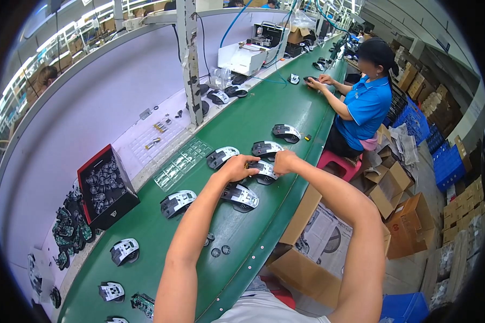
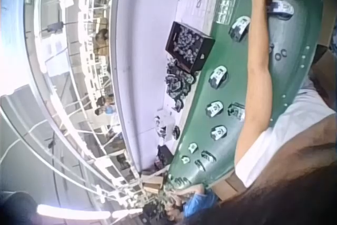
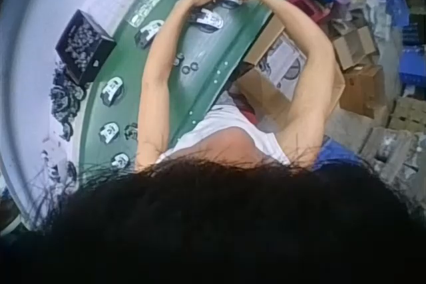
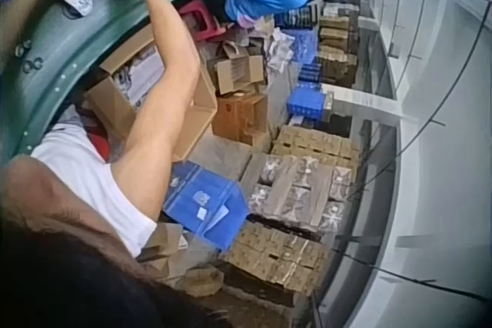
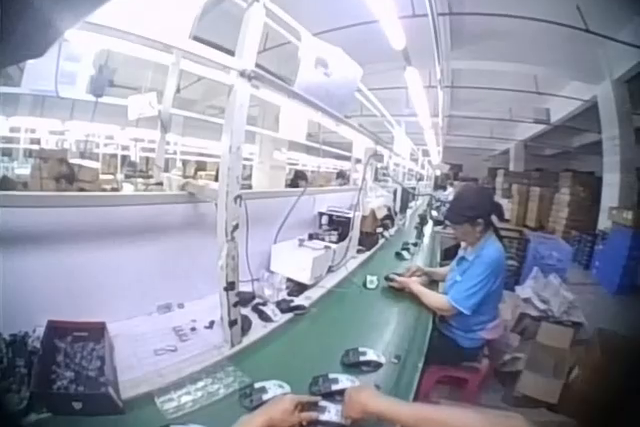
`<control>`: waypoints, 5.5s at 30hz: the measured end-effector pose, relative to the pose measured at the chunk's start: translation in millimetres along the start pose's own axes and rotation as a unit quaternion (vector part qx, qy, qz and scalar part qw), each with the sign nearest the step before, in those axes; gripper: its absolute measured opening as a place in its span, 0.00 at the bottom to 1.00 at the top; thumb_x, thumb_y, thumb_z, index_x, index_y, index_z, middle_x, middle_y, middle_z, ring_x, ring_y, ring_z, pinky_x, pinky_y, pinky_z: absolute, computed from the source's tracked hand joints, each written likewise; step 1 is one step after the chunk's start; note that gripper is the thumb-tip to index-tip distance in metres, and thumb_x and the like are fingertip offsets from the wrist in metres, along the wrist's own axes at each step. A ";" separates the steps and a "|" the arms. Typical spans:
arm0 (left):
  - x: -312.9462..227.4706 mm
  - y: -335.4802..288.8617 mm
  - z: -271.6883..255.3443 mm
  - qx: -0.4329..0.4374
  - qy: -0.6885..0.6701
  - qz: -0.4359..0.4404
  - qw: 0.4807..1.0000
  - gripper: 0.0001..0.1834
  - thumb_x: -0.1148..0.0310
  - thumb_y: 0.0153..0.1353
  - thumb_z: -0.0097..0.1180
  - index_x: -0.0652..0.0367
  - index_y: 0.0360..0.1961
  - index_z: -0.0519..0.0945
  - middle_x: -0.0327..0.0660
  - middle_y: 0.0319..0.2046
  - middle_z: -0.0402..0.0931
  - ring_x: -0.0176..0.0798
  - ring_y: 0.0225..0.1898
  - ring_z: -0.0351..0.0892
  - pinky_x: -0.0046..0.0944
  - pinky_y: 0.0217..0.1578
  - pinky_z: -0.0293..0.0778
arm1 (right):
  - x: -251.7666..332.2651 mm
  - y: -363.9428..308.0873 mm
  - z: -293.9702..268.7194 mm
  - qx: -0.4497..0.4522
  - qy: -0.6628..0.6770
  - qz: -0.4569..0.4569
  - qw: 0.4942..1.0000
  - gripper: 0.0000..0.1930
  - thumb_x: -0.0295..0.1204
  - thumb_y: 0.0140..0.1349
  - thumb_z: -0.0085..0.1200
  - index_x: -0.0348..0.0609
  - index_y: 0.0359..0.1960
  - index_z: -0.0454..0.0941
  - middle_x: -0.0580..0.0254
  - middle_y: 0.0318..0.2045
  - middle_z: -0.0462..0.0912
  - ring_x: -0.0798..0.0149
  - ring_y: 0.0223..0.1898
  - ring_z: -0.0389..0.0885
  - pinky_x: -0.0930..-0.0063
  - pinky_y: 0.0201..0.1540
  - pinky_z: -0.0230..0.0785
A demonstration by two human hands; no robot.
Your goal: The person installs scroll wheels onto mouse circuit board bases, connects battery wires to mouse covers, attaches the covers to the bases, and places mouse components into a cardboard box.
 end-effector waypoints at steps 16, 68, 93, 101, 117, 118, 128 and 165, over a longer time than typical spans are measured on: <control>-5.2 3.9 -3.0 0.019 -0.012 -0.052 0.998 0.28 0.58 0.55 0.66 0.45 0.59 0.78 0.47 0.32 0.85 0.46 0.38 0.85 0.42 0.44 0.76 | -3.2 0.2 -4.7 0.075 0.106 0.054 0.990 0.06 0.34 0.36 0.60 0.50 0.18 0.87 0.66 0.23 0.86 0.66 0.28 0.85 0.72 0.36 0.76; -44.7 25.3 -7.9 -0.102 -0.078 0.028 0.991 0.12 0.62 0.52 0.68 0.54 0.37 0.88 0.51 0.30 0.83 0.50 0.32 0.83 0.44 0.37 0.76 | -28.6 -42.0 -35.3 0.026 0.461 -0.089 0.882 0.07 0.33 0.56 0.63 0.44 0.29 0.87 0.70 0.24 0.85 0.78 0.25 0.74 0.82 0.25 0.64; -117.5 -8.8 10.8 -0.260 0.358 0.270 0.855 0.14 0.70 0.52 0.57 0.56 0.42 0.80 0.39 0.27 0.73 0.41 0.26 0.82 0.40 0.22 0.75 | -38.1 -62.5 -32.5 0.000 0.591 -0.041 0.806 0.04 0.30 0.54 0.64 0.44 0.27 0.85 0.67 0.24 0.84 0.77 0.21 0.69 0.81 0.22 0.56; -45.9 42.8 6.6 -0.033 0.174 0.022 0.984 0.33 0.60 0.53 0.67 0.43 0.62 0.73 0.51 0.38 0.83 0.56 0.39 0.83 0.52 0.40 0.78 | -81.6 -14.3 -2.0 -0.085 0.435 -0.012 0.896 0.06 0.27 0.50 0.61 0.37 0.27 0.86 0.63 0.23 0.85 0.71 0.25 0.80 0.76 0.27 0.70; -0.6 72.4 12.6 0.098 0.056 -0.035 0.993 0.41 0.53 0.43 0.75 0.56 0.60 0.76 0.54 0.42 0.82 0.53 0.46 0.82 0.45 0.49 0.75 | -71.0 36.4 2.6 -0.062 0.249 -0.009 0.967 0.10 0.38 0.39 0.66 0.44 0.17 0.85 0.59 0.22 0.85 0.59 0.30 0.85 0.68 0.39 0.78; -1.6 72.2 11.2 0.093 0.061 -0.042 0.993 0.41 0.55 0.43 0.75 0.57 0.60 0.76 0.54 0.43 0.82 0.52 0.46 0.82 0.44 0.50 0.75 | -71.0 36.4 2.9 -0.059 0.241 -0.007 0.969 0.11 0.38 0.38 0.66 0.44 0.19 0.86 0.56 0.24 0.86 0.57 0.31 0.86 0.67 0.40 0.78; -0.7 73.3 10.7 0.089 0.061 -0.052 0.993 0.41 0.56 0.42 0.75 0.57 0.60 0.76 0.53 0.42 0.83 0.52 0.47 0.82 0.44 0.50 0.75 | -55.0 37.1 -16.5 -0.103 0.063 0.043 0.992 0.16 0.40 0.37 0.68 0.39 0.21 0.86 0.54 0.26 0.86 0.58 0.32 0.86 0.66 0.39 0.78; 3.9 96.0 14.0 0.074 0.059 -0.051 0.994 0.41 0.57 0.41 0.76 0.55 0.60 0.76 0.52 0.45 0.82 0.51 0.48 0.81 0.43 0.52 0.74 | -101.4 59.1 42.6 0.056 0.568 0.090 0.816 0.04 0.14 0.52 0.61 0.26 0.30 0.80 0.50 0.26 0.84 0.59 0.26 0.86 0.72 0.28 0.83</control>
Point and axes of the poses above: each hand's wrist, its own y-axis towards the middle knuckle, its own z-axis out of the palm, x = y × z, the point moved 9 cm from there along y, towards the middle knuckle
